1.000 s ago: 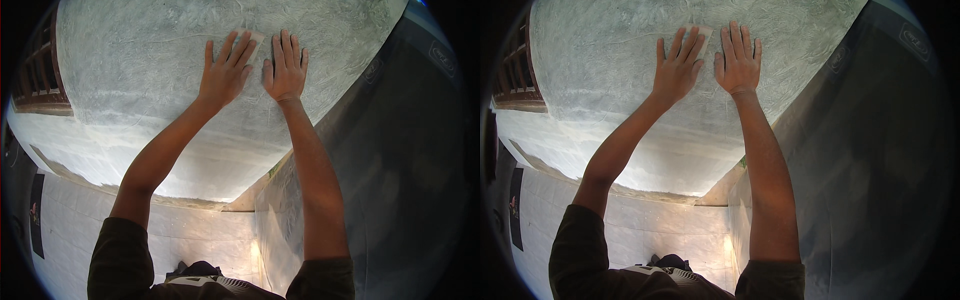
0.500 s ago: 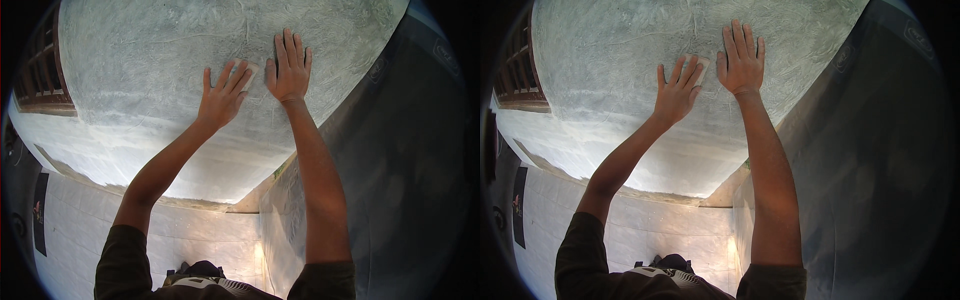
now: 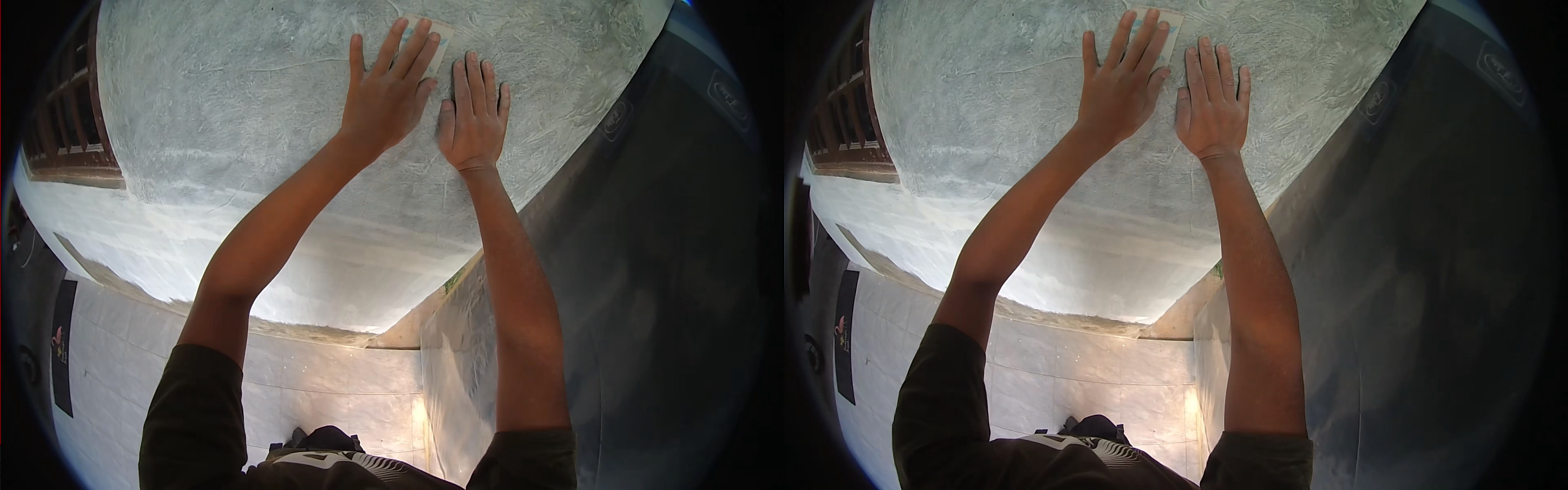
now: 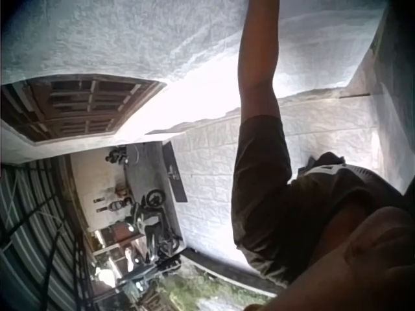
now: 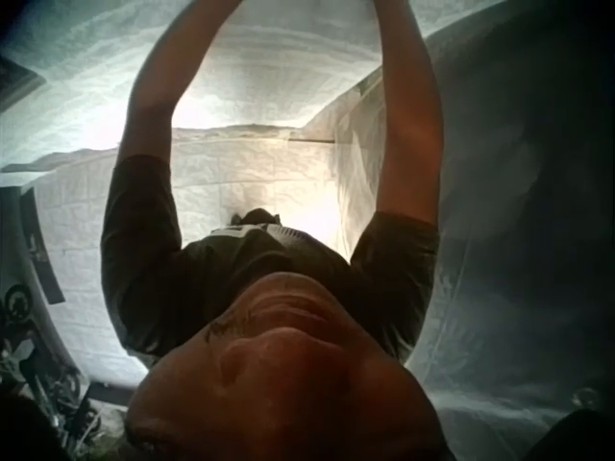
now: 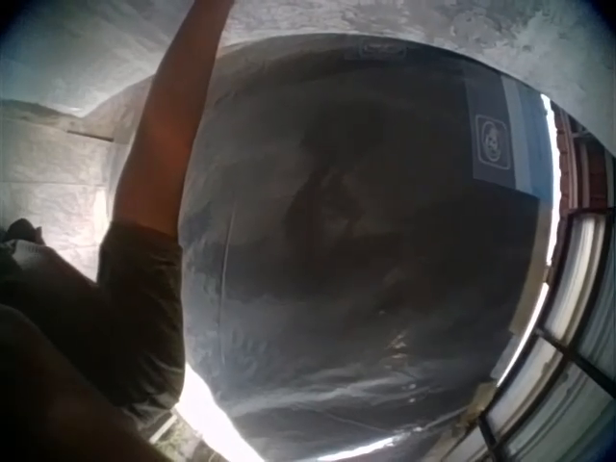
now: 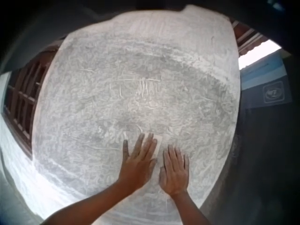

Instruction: Sanding a concrete wall with a piece of sandpaper.

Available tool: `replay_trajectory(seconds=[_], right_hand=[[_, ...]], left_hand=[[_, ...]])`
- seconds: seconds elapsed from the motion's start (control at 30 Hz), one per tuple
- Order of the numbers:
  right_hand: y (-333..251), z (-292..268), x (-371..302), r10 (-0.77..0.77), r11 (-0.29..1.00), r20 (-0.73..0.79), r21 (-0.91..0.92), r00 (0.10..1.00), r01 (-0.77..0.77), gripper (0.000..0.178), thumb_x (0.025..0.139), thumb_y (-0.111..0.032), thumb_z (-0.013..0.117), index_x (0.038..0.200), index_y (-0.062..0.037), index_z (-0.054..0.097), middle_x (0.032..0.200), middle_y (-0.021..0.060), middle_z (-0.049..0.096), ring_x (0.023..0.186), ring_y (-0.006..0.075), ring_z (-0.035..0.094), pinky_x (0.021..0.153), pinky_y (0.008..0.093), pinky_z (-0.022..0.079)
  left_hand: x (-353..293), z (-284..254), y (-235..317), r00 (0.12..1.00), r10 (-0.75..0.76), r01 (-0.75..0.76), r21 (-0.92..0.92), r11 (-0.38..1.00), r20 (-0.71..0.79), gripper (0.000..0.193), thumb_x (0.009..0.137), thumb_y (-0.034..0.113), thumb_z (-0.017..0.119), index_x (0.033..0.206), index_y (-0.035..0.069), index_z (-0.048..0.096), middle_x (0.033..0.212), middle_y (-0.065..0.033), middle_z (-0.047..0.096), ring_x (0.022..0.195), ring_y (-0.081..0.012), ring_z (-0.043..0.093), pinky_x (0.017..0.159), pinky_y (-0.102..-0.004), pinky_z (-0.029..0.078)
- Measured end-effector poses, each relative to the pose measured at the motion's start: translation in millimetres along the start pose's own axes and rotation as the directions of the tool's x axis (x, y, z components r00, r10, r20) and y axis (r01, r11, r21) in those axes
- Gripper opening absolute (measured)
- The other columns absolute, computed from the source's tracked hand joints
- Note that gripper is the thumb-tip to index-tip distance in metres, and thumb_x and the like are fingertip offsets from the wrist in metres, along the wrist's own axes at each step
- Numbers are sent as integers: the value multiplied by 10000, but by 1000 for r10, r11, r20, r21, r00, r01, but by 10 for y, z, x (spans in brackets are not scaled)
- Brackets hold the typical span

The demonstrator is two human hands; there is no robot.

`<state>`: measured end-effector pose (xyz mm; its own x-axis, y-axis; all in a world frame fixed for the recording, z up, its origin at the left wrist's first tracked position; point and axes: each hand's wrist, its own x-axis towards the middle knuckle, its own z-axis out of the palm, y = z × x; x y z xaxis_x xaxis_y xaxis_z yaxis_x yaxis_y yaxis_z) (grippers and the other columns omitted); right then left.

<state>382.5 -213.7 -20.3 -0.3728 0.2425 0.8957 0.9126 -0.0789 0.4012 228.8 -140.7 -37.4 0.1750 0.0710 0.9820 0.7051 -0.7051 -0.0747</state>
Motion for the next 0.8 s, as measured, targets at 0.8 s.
replay_trajectory(seconds=[0.8], right_hand=[[-17, 21, -150, 66, 998, -33, -3, 997, -66, 574, 953, -298, 486, 1498, -121, 450, 1603, 78, 358, 1494, 295, 298, 1194, 567, 181]], left_hand=[[-210, 14, 18, 1000, -5, 1, -108, 994, -31, 623, 980, 341, 590, 1548, 218, 365, 1653, 25, 243, 1532, -243, 185, 1161, -670, 152]])
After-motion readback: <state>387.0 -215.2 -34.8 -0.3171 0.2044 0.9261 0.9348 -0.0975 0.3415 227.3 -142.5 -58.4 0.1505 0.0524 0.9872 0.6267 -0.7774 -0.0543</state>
